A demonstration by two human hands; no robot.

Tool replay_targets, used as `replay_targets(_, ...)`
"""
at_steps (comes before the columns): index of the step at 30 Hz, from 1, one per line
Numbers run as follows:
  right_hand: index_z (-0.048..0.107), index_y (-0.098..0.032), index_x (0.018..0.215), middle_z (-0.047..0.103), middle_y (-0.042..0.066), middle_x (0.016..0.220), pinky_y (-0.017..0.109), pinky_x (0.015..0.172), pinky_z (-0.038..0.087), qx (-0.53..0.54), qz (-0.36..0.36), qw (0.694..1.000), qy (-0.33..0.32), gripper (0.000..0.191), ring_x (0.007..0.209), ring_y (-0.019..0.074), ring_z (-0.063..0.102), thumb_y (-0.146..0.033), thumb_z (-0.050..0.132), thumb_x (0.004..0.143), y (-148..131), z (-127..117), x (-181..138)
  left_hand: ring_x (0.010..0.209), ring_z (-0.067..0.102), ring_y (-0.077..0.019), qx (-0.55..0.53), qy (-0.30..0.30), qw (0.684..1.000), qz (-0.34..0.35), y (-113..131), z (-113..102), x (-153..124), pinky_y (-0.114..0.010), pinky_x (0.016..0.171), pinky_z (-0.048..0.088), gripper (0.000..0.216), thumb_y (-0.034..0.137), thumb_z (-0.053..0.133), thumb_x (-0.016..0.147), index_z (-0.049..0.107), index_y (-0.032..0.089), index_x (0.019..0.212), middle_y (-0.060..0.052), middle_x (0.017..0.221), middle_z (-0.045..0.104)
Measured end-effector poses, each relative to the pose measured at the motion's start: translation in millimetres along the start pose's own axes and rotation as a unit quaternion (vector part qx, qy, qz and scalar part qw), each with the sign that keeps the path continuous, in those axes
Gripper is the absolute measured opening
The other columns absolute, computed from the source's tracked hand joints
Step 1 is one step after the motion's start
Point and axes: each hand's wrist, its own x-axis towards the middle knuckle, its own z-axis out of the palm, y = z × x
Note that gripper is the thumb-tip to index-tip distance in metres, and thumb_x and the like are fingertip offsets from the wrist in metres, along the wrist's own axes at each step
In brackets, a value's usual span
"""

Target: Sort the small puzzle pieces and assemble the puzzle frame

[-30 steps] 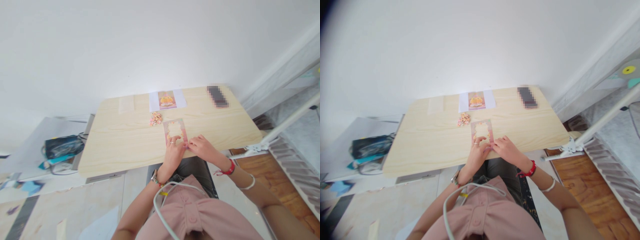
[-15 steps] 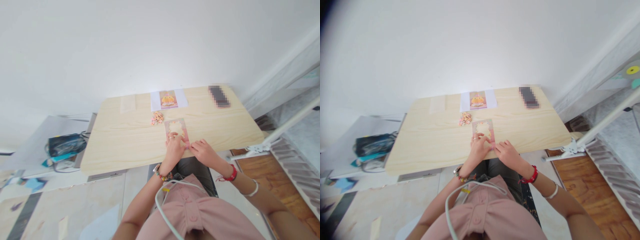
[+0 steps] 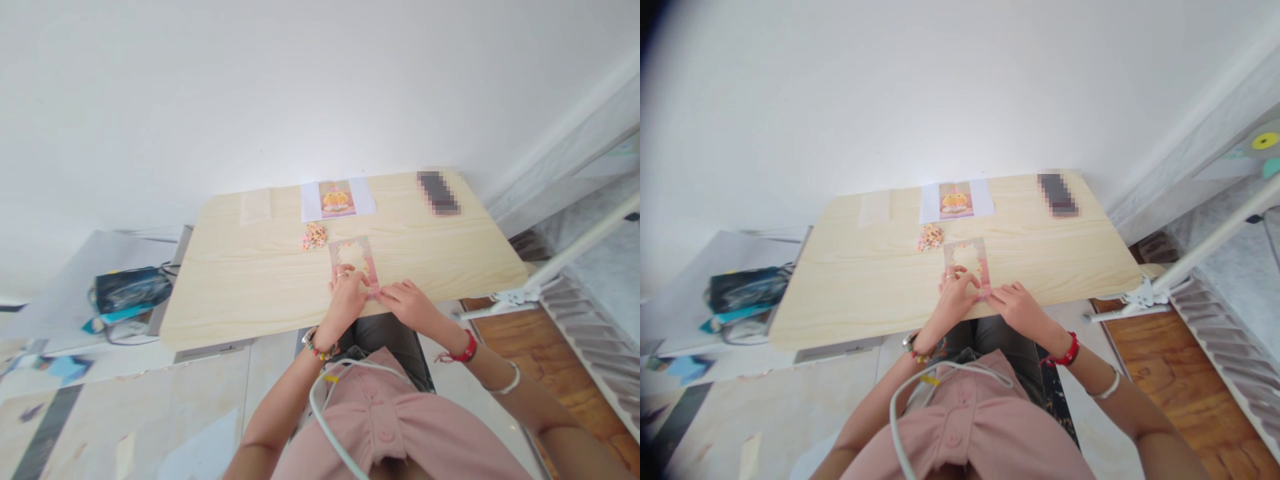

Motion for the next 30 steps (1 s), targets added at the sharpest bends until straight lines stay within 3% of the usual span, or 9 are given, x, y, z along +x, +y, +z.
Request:
replay_targets(9, 0.057, -0.016, 0.108, 0.061, 0.009, 0.096, 0.032, 0.07, 0.032, 0.003, 0.002, 1.0, 0.002, 0.027, 0.083, 0.0172, 0.05, -0.016, 0.038, 0.089, -2, 0, 0, 0.103, 0.042, -0.0245, 0.002, -0.011, 1.0, -0.008, 3, -6, -1, -0.039, 0.082, 0.039, 0.02, 0.012, 0.063, 0.065, 0.061, 0.024, 0.081, -0.006, 0.109, 0.04)
replay_targets(16, 0.058, -0.014, 0.106, 0.061, 0.009, 0.093, 0.032, 0.071, 0.033, -0.015, 0.011, 1.0, -0.005, 0.026, 0.081, 0.0174, 0.05, -0.014, 0.038, 0.088, -6, -2, 3, 0.105, 0.041, -0.0262, 0.001, -0.005, 1.0, -0.01, 2, -1, -2, -0.041, 0.083, 0.038, 0.018, 0.023, 0.066, 0.066, 0.061, 0.023, 0.083, -0.007, 0.108, 0.04)
replay_targets(24, 0.059, -0.014, 0.105, 0.061, 0.01, 0.094, 0.033, 0.072, 0.038, 0.032, 0.038, 0.998, 0.028, 0.028, 0.082, 0.0174, 0.052, -0.015, 0.036, 0.088, -9, 2, 1, 0.106, 0.039, -0.0253, 0.014, 0.017, 1.0, 0.01, 9, 0, -6, -0.041, 0.084, 0.037, 0.017, 0.024, 0.064, 0.069, 0.058, 0.022, 0.085, -0.007, 0.11, 0.039)
replay_targets(27, 0.058, -0.016, 0.108, 0.061, 0.01, 0.097, 0.034, 0.077, 0.04, 0.072, 0.083, 0.993, 0.054, 0.029, 0.087, 0.0178, 0.054, -0.018, 0.037, 0.087, -3, 0, 1, 0.1, 0.044, -0.023, 0.001, 0.013, 0.999, 0.032, -2, -12, -6, -0.041, 0.085, 0.037, 0.031, 0.028, 0.064, 0.069, 0.055, 0.022, 0.099, -0.008, 0.11, 0.041)
replay_targets(30, 0.048, -0.018, 0.121, 0.056, 0.011, 0.108, 0.038, 0.085, 0.041, 0.098, 0.138, 0.984, 0.055, 0.038, 0.1, 0.0218, 0.051, -0.03, 0.044, 0.085, 16, -7, 9, 0.108, 0.04, -0.0265, 0.037, 0.034, 0.998, 0.048, -26, -29, -6, -0.044, 0.088, 0.036, 0.064, 0.031, 0.066, 0.067, 0.039, 0.022, 0.124, -0.013, 0.122, 0.037)
